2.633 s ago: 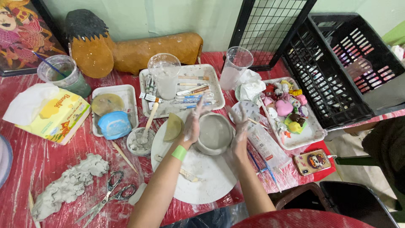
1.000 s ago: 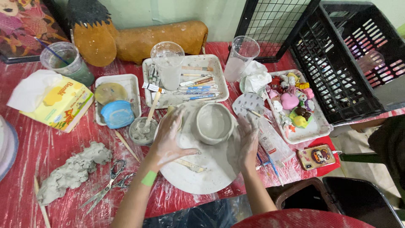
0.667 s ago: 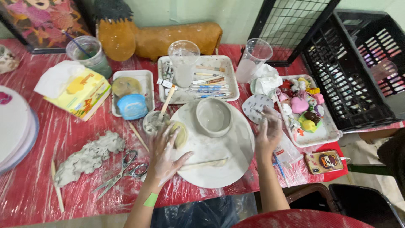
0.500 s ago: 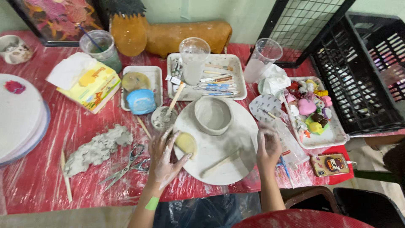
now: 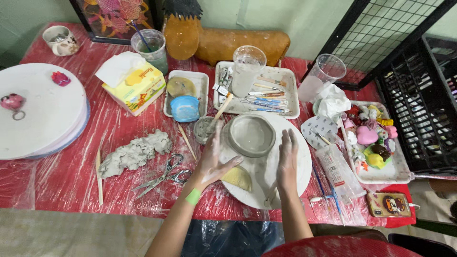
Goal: The person shapes a small clay bowl by hand on a rotating banding wheel, pressing and smoothing the walls with their fingers and rotating the wheel to work around the piece. They occasionally use a sponge and reposition the bowl on the wheel while refining the rim and surface.
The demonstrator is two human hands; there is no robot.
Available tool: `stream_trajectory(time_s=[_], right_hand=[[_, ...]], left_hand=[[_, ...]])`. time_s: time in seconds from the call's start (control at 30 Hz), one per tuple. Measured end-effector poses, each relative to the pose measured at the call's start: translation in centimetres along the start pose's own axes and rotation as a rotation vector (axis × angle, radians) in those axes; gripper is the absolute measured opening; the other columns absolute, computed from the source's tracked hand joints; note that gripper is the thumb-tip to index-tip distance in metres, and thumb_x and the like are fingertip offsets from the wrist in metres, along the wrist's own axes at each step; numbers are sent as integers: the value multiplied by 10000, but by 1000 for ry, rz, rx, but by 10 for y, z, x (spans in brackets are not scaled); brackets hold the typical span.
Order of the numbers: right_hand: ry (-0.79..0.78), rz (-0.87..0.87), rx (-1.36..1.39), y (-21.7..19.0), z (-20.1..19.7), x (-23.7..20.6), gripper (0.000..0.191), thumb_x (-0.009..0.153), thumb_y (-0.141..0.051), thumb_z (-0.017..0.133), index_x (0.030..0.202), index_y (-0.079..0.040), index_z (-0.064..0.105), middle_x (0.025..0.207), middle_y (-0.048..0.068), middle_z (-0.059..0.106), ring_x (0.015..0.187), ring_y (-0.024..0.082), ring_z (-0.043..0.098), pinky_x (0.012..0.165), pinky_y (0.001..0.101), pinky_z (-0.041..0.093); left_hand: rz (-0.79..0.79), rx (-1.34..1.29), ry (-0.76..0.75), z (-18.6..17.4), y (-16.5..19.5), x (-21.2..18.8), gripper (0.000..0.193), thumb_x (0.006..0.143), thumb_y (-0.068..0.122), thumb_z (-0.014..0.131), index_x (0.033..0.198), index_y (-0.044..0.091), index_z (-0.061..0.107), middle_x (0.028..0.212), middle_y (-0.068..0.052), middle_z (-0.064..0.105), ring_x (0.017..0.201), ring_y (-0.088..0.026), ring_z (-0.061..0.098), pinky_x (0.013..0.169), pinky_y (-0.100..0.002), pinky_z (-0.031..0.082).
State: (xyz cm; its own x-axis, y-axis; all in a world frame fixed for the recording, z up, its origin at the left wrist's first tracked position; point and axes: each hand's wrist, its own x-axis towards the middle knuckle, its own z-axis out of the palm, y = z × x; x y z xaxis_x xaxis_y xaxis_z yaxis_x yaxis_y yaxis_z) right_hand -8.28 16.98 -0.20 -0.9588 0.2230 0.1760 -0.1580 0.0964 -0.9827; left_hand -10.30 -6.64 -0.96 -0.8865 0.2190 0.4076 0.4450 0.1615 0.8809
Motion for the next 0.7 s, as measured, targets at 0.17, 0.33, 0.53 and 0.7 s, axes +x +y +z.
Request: stream_trajectory(time_s=[0.17, 0.33, 0.53, 0.7], right_hand=[[-31, -75, -207, 20, 24, 33, 656, 1107, -419, 302, 1610, -13, 189, 1655, 250, 280, 1564, 349, 275, 1267, 431, 210], [-75, -192, -246, 25, 22, 29, 708, 1102, -487, 255, 1618, -8, 184, 1683, 239, 198, 1579, 359, 200, 1269, 449, 172], [84, -165, -95, 10, 9, 35, 765, 1086, -615, 229, 1587, -39, 274, 1641, 220, 340, 1554, 345, 300, 1282, 460, 195], [-106, -98, -34, 2, 5, 46, 809, 1052, -656, 211, 1586, -54, 291, 1552, 214, 483, 1507, 322, 386, 1254, 467, 220]], left_hand=[[-240, 280, -185, 16, -3, 20, 1263, 830, 617, 713, 1650, -11, -15, 1614, -257, 301, 1514, -387, 295, 1278, -454, 245], [-51, 338, -119, 22, -2, 20, 1186, 927, 610, 678, 1636, -48, -8, 1698, -310, 176, 1588, -433, 215, 1283, -513, 191], [-66, 394, -114, 3, -15, 30, 1525, 605, 756, 803, 1621, -34, -16, 1644, -333, 197, 1527, -475, 233, 1252, -538, 207], [-20, 377, -203, -6, -21, 50, 1696, 402, 689, 951, 1624, -10, 6, 1605, -294, 316, 1496, -473, 295, 1241, -527, 222]])
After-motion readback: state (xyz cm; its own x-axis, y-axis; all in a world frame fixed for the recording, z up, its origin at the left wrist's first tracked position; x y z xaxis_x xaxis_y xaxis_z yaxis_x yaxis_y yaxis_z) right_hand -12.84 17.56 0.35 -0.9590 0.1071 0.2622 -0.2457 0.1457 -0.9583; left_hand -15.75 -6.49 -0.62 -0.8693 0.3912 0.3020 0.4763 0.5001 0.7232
